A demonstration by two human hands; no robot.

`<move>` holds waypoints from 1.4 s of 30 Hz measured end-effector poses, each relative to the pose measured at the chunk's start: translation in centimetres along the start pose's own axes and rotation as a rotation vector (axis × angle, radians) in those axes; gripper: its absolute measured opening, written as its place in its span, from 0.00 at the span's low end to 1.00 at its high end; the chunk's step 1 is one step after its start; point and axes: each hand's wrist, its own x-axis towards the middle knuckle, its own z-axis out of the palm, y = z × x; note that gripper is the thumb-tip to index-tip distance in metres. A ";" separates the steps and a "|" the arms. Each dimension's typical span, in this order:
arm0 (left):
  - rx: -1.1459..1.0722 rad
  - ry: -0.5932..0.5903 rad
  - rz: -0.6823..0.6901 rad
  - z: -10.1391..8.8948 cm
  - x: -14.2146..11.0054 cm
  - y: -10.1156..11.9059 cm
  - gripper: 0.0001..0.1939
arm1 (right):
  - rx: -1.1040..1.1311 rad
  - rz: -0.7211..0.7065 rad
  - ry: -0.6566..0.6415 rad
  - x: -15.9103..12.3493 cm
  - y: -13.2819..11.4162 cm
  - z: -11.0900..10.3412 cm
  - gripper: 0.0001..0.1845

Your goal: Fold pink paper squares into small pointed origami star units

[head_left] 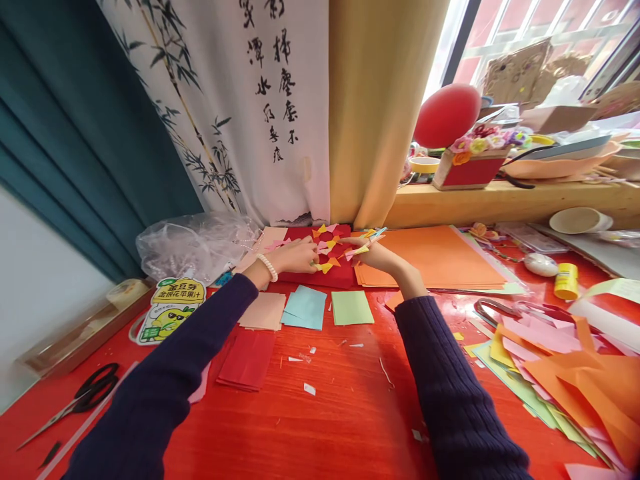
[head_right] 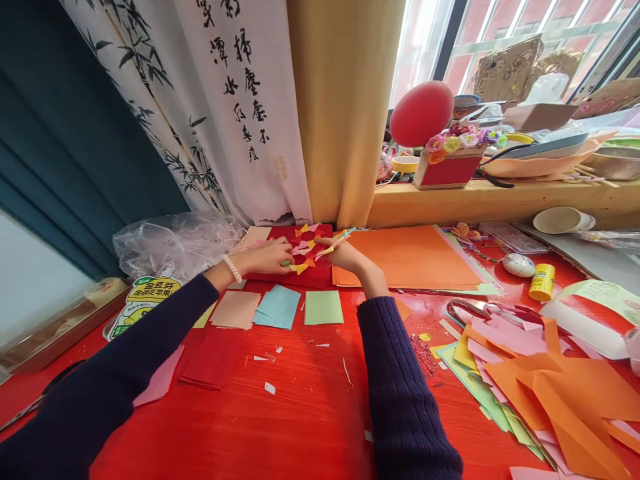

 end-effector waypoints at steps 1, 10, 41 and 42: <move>-0.004 -0.001 -0.006 -0.1 -0.5 0.1 0.12 | -0.014 0.008 -0.011 0.0 0.0 0.1 0.22; -0.105 0.018 -0.080 0.3 -2.8 -1.2 0.12 | -0.132 0.072 -0.178 0.4 -0.8 1.2 0.12; -0.450 0.147 -0.264 -2.9 -5.8 0.1 0.19 | -0.594 0.168 0.117 1.4 0.6 1.0 0.19; -0.428 0.142 -0.260 -3.4 -6.2 0.3 0.18 | -0.589 0.165 0.144 1.1 0.3 0.5 0.19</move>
